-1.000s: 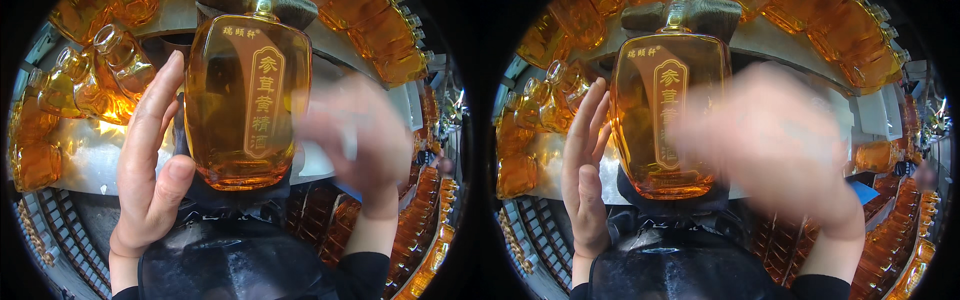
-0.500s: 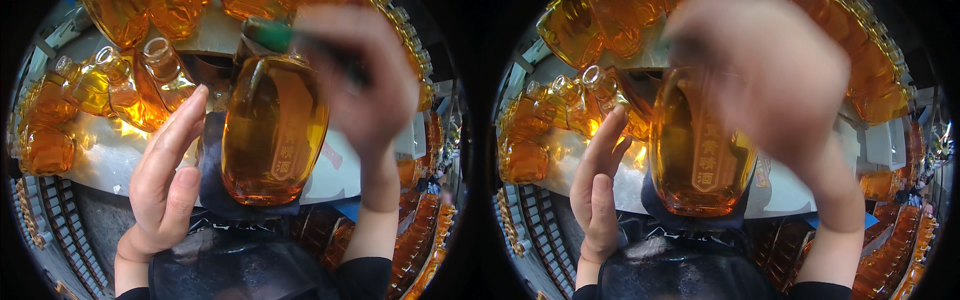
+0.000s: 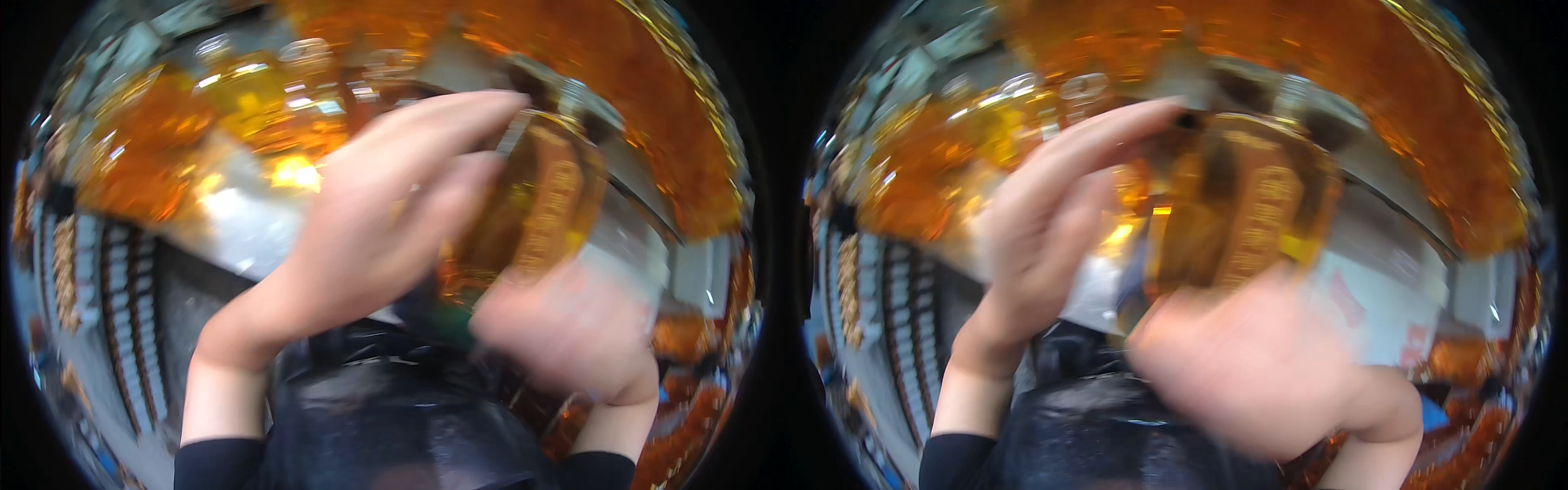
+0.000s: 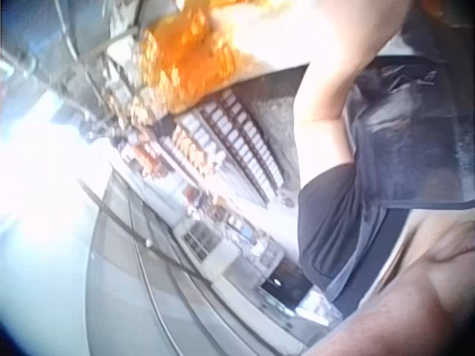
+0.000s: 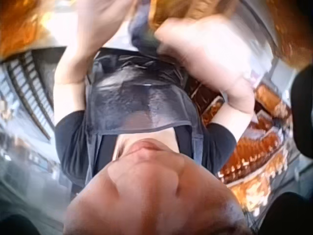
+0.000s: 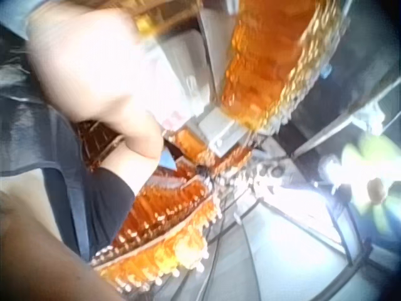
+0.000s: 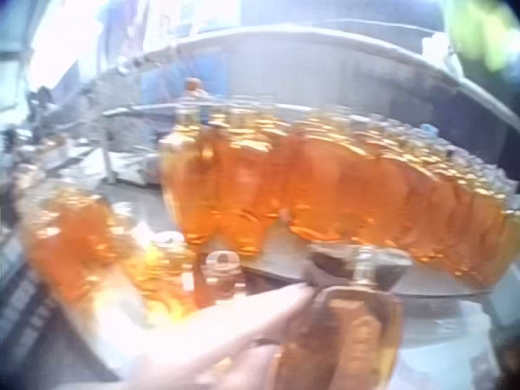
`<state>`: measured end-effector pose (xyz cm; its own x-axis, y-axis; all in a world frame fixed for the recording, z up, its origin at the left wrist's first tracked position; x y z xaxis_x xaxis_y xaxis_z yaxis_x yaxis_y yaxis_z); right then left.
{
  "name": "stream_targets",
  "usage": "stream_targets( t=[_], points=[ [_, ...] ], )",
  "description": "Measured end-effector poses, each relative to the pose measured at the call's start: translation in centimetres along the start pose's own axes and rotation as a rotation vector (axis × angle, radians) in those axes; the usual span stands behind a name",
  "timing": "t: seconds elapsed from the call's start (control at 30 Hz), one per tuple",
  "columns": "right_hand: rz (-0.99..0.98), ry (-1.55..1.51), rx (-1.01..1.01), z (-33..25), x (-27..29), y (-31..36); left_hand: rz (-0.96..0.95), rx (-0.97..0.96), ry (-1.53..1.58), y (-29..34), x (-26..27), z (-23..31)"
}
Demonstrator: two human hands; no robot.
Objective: The person picks up amber-colored bottles from a table, applies a label to the front of each bottle, and smooths it down with a green card. They then place the labeled bottle aside and repeat the process with the next bottle.
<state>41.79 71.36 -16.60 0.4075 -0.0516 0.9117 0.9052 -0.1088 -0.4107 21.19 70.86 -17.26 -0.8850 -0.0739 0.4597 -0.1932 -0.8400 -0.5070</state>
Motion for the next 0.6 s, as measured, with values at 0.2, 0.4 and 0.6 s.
stream_targets(
  t=[0.2,0.4,0.6],
  points=[
    [-0.044,-0.037,-0.364,-1.1,2.2,-1.6,0.074,-0.197,-0.45,-7.2,-3.9,0.0],
    [0.213,-0.28,-0.655,-6.1,1.7,6.6,0.032,-0.15,-0.662,-9.3,-4.4,1.3],
    [0.633,-0.098,-0.746,-3.5,3.2,13.1,-0.005,-0.159,-0.066,1.4,4.0,6.4]
  ],
)
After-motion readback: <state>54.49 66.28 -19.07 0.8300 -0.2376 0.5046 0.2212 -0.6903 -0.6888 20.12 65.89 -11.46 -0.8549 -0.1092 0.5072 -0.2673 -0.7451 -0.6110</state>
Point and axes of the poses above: each hand's wrist, its own y-axis away from the middle knuckle, its own x-axis out of the back of the hand, z = x × y, the point moved 4 cm from there along -y, towards the middle knuckle, and after that the axes turned 6 degrees about -z, right-handed, at the moved point
